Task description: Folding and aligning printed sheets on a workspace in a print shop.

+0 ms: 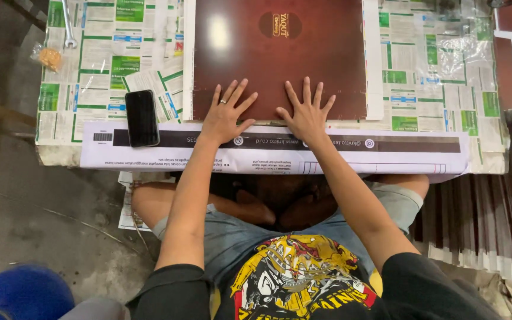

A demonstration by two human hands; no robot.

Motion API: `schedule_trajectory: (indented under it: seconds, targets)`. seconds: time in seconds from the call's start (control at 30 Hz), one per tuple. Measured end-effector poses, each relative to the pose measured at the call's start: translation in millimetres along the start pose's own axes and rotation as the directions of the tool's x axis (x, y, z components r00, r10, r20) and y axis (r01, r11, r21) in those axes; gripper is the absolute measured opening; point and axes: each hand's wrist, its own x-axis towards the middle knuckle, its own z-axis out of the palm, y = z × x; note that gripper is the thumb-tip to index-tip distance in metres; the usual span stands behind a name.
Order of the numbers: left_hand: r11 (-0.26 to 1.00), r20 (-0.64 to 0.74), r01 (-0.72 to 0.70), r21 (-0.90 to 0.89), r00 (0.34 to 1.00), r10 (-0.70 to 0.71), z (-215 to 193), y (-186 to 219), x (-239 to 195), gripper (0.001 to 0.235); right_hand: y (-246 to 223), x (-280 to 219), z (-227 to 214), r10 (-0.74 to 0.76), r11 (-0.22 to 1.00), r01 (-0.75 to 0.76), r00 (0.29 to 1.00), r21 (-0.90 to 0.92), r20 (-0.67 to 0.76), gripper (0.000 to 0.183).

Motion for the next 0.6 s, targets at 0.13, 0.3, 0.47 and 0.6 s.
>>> schedule_trajectory:
  seconds: [0.13, 0.3, 0.47, 0.6]
  targets:
    - [0.996, 0.112, 0.048, -0.074, 0.993, -0.039, 4.2, -6.1, 1.9, 0.067, 6.4, 19.9, -1.4, 0.034, 0.999, -0.035, 0.997, 0.023, 0.066, 0.078]
    - [0.996, 0.114, 0.047, -0.075, 0.993, -0.039, 10.7, -8.0, 2.0, 0.066, 13.4, 60.6, -1.3, 0.058, 0.998, -0.055, 0.992, -0.029, 0.115, 0.082]
    - [0.995, 0.134, 0.062, -0.079, 0.99, -0.051, 11.0, -9.4, 1.7, 0.067, 14.6, 90.0, 5.0, 0.11, 0.993, -0.103, 0.981, -0.057, 0.158, 0.084]
    - [0.995, 0.138, 0.055, -0.088, 0.989, -0.043, 9.1, -9.6, 2.3, 0.066, 12.1, 105.3, 4.1, 0.152, 0.988, -0.15, 0.977, -0.025, 0.149, 0.086]
